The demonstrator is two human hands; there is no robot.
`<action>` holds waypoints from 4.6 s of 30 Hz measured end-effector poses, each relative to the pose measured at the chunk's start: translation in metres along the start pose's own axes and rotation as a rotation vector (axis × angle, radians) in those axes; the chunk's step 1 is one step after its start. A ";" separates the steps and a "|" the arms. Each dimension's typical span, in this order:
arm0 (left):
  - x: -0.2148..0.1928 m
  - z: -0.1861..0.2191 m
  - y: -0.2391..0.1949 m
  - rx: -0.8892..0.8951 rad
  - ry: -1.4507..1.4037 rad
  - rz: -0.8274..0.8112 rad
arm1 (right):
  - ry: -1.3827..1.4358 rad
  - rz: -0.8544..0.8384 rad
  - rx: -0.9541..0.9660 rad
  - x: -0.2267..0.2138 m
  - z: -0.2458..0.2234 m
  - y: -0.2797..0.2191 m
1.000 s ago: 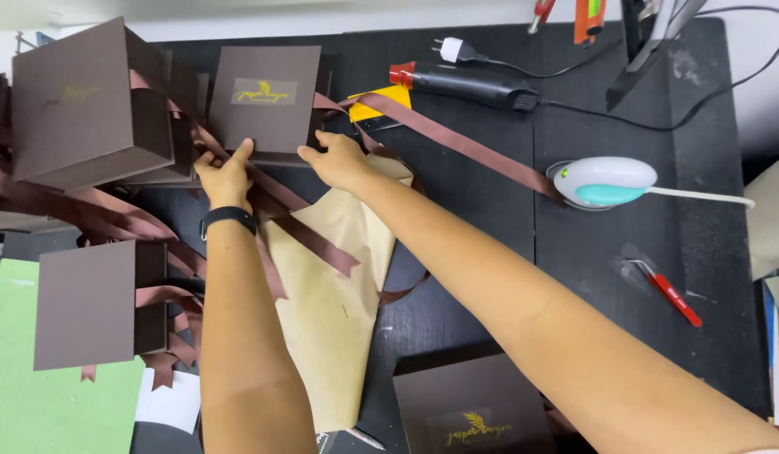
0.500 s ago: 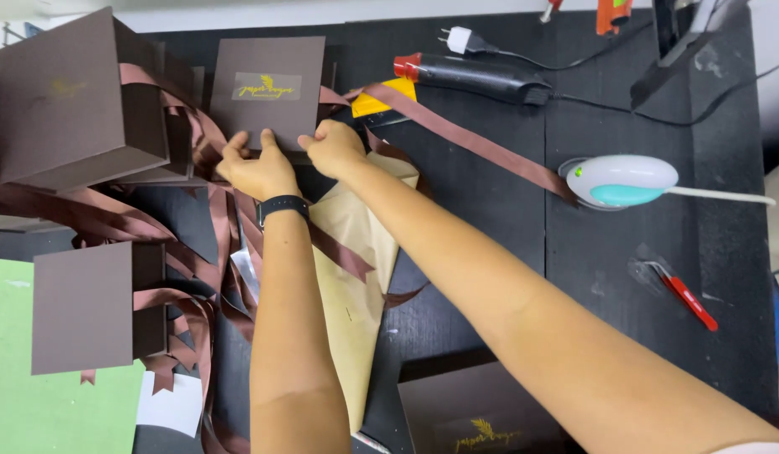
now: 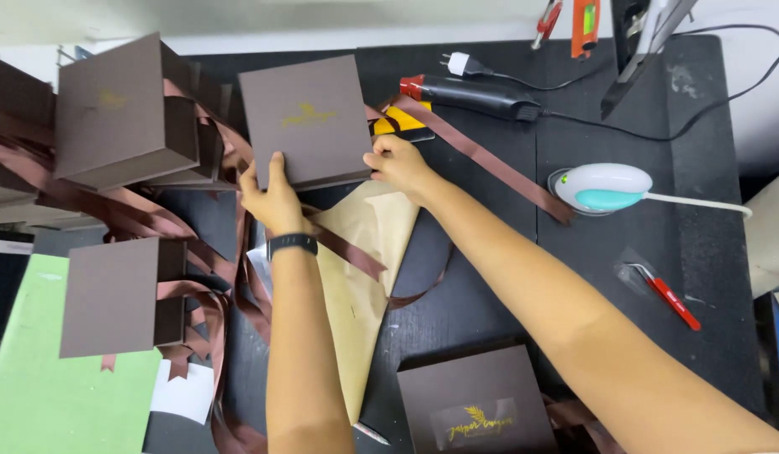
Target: Applying gold foil transfer logos to the lids of brown gift boxes using a mini heat press and burnishing with a pencil.
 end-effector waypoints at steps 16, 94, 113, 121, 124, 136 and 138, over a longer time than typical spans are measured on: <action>-0.097 0.008 -0.222 -0.161 -0.690 -1.033 | -0.333 -0.035 -0.235 -0.156 -0.027 -0.279; -0.045 0.038 -0.263 0.795 -0.139 -0.946 | -1.143 -0.047 -0.568 -0.167 -0.028 -0.273; -0.049 0.035 -0.260 0.836 -0.141 -0.983 | -1.069 -0.051 -0.641 -0.175 -0.024 -0.271; -0.047 0.040 -0.253 0.849 -0.088 -0.957 | -1.136 -0.046 -0.664 -0.170 -0.028 -0.273; -0.044 0.044 -0.253 0.872 -0.139 -1.021 | -1.143 -0.046 -0.678 -0.169 -0.028 -0.275; -0.029 0.037 -0.233 0.900 -0.127 -1.204 | -1.118 -0.063 -0.678 -0.170 -0.029 -0.277; -0.028 0.039 -0.233 0.901 -0.107 -1.203 | -1.115 -0.060 -0.668 -0.170 -0.029 -0.277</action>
Point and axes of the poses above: each hand's wrist, its own y-axis towards the middle knuckle, its own x-axis out of the palm, z = x × y, the point moved 4 cm from there along y, towards the middle knuckle, and after that the axes turned 7 degrees about x, right-handed, at the moved point
